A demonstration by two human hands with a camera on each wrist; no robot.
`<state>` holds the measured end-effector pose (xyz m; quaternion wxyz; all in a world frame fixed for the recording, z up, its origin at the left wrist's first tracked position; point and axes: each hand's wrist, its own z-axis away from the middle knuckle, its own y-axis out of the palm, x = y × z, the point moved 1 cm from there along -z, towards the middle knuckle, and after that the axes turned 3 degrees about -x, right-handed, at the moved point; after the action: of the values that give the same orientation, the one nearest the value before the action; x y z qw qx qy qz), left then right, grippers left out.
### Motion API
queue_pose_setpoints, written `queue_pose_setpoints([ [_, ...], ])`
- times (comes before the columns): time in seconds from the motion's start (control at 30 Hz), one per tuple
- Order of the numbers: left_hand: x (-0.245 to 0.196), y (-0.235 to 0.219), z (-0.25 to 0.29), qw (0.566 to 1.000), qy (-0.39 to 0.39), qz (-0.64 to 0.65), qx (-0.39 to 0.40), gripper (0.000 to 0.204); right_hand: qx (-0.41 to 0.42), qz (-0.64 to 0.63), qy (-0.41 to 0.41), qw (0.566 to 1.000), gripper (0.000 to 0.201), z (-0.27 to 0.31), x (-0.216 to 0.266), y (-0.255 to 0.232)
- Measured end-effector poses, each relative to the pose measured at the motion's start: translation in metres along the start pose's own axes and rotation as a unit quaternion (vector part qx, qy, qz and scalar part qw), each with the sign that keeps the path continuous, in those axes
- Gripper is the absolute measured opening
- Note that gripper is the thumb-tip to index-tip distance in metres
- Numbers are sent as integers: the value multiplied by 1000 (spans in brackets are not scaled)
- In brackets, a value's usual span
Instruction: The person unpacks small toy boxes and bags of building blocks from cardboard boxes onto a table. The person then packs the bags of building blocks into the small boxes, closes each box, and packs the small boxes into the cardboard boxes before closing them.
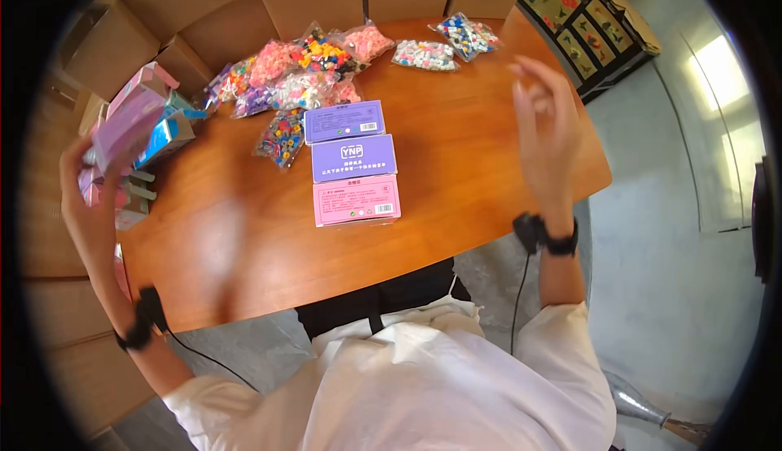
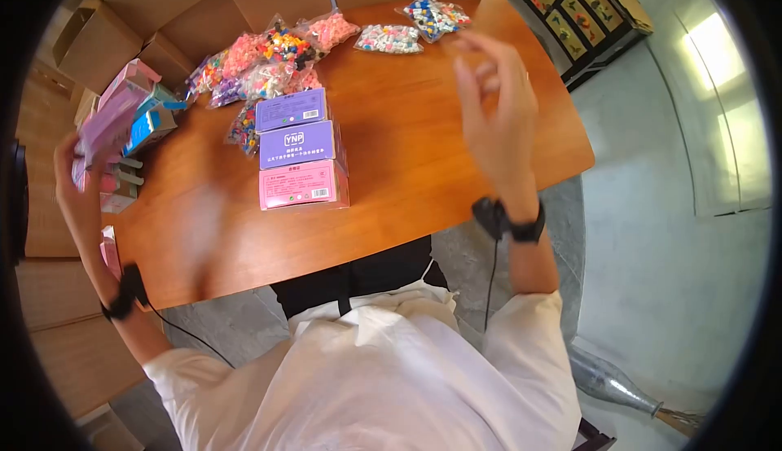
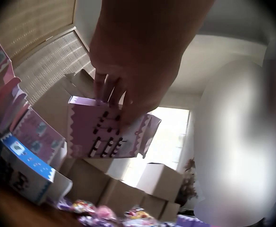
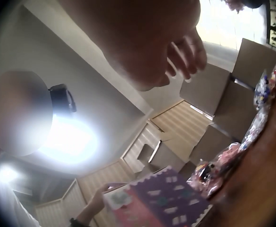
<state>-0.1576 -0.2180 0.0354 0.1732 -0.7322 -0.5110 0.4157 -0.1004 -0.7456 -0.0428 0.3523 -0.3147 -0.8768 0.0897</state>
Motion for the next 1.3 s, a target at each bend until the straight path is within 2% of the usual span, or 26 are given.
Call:
queue_pose_setpoints([
  [0.07,-9,-6,49,994,87,-13,-71,55,7,-9,64,998,29,-25,-45,16],
  [0.1,-18,-5,76,986,135,-57,-83,62,32,38,43,998,32,-38,-77,26],
  [0.17,-53,24,132,975,91,139,-148,72,74,125,27,989,49,-63,-135,53],
  [0.23,-69,26,172,993,68,80,-56,67,98,166,37,981,60,-85,-166,74],
  [0.3,-92,40,195,989,16,140,38,68,148,279,33,948,73,-95,-179,94],
  [0.37,-108,55,193,966,174,183,60,63,274,315,77,905,74,-113,-178,102],
  [0.4,-115,60,193,964,170,185,86,59,329,250,96,905,59,-121,-191,103],
  [0.47,-119,66,192,969,150,168,104,55,344,166,118,917,45,-124,-199,99],
  [0.5,-117,69,194,960,128,218,121,53,343,116,133,923,41,-124,-216,96],
  [0.53,-115,72,197,947,107,270,136,51,335,28,175,926,38,-118,-200,85],
  [0.57,-110,78,198,951,92,264,130,51,299,25,198,933,37,-112,-155,69],
  [0.63,-104,87,203,936,152,314,51,53,137,-48,186,972,36,-95,-120,41],
  [0.67,-108,77,200,958,102,240,115,58,109,-63,213,969,37,-83,-92,22],
  [0.7,-110,73,198,961,87,239,110,58,69,-171,219,958,39,-62,-52,14],
  [0.77,-108,75,192,937,28,312,154,47,44,-286,188,938,44,-25,-5,-10],
  [0.8,-107,76,192,937,22,312,154,47,59,-328,171,927,45,2,8,-24],
  [0.83,-107,77,193,940,44,310,138,47,136,-359,79,920,43,14,25,-29],
  [0.87,-110,78,193,941,68,308,123,46,201,-483,45,851,51,26,37,-24],
  [0.9,-115,79,193,940,66,311,126,46,331,-567,-39,753,47,26,39,-16],
  [0.93,-122,80,192,934,22,325,145,48,371,-534,-12,760,35,36,77,-12],
  [1.0,-124,83,193,925,-20,340,168,51,470,-508,-52,720,21,57,104,-3],
  [1.03,-120,85,193,940,41,302,151,49,461,-530,-55,710,13,67,116,10],
  [1.07,-116,86,191,950,102,263,131,47,543,-491,-32,680,26,67,117,12],
  [1.2,-109,77,183,952,162,176,190,39,550,-489,-41,676,29,79,130,42],
  [1.27,-111,74,180,946,130,216,206,38,503,-458,-65,731,35,76,142,54],
  [1.3,-110,75,180,946,129,214,205,38,503,-459,-67,729,35,78,146,62],
])
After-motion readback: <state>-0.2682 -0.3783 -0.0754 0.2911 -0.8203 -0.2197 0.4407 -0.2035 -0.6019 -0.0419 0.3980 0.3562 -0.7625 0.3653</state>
